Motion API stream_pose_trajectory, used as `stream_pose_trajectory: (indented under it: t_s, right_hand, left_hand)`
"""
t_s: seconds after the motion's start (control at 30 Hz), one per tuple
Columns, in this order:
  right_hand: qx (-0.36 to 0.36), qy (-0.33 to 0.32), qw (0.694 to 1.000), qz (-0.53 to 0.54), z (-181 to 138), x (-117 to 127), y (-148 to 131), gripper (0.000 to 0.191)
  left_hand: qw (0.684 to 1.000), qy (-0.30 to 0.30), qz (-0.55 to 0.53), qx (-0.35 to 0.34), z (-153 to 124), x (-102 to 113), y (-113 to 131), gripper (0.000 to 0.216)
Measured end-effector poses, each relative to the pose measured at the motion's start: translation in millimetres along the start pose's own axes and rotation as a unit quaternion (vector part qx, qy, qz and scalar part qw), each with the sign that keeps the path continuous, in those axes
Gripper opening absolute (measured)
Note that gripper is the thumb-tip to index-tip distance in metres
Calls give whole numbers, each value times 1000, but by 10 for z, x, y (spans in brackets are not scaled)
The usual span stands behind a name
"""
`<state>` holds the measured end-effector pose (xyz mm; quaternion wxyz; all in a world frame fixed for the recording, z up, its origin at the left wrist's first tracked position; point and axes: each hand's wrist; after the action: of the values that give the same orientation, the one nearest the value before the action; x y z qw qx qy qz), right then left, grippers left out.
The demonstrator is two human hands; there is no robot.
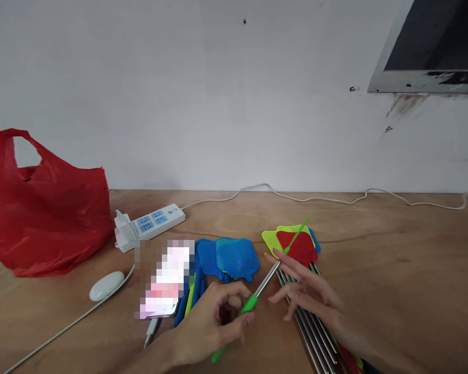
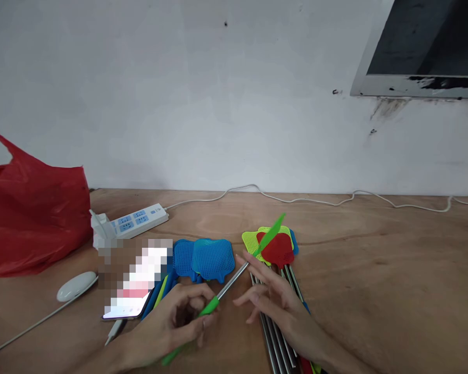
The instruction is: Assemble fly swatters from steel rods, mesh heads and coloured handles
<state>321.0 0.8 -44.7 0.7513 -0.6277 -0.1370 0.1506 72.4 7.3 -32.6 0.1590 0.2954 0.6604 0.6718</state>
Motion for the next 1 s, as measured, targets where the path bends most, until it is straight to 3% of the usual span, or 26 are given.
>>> stream_pose_trajectory:
  t_s: [0.17,0.27,0.37,0.43,0.57,0.63,0.73,0.8,1.0]
  right_hand:
    - [17,109,991,-74,53,80,89,37]
    - [26,141,984,-108,35,95,79,32]
    - [79,163,970,-163,-29,93,52,26]
    - [146,175,944,-239,-74,96,23,24]
    - [279,172,851,-410,-91,115,-88,39]
    - [308,170,811,-467,-51,128,-136,42]
    - [303,183,765,-538,31,155,-129,37]
    - [284,173,749,-573,72,176,-77,33]
    - [238,98,745,-616,99,222,58,28]
  left_hand:
    - [999,36,34,-15,22,67,33,26]
    - [996,47,76,-18,32,101,59,24]
    - [990,54,129,-22,42,131,57,21]
    - [983,57,175,-25,40,154,50,20]
    - [953,55,294,-42,15,214,80,20]
    - [940,40,334,-58,5,244,107,23]
    - [921,20,380,-79,2,284,127,27]
    - [910,16,406,-87,3,306,122,27]
    - [898,4,427,-108,0,353,99,23]
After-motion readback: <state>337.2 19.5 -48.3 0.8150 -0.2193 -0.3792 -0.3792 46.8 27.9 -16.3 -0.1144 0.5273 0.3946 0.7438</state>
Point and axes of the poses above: each hand's wrist, its own z-axis towards the middle knuckle, its own x-axis out of the back of the hand, y = z × x, and after that the axes turned 7 degrees about -z, right-handed
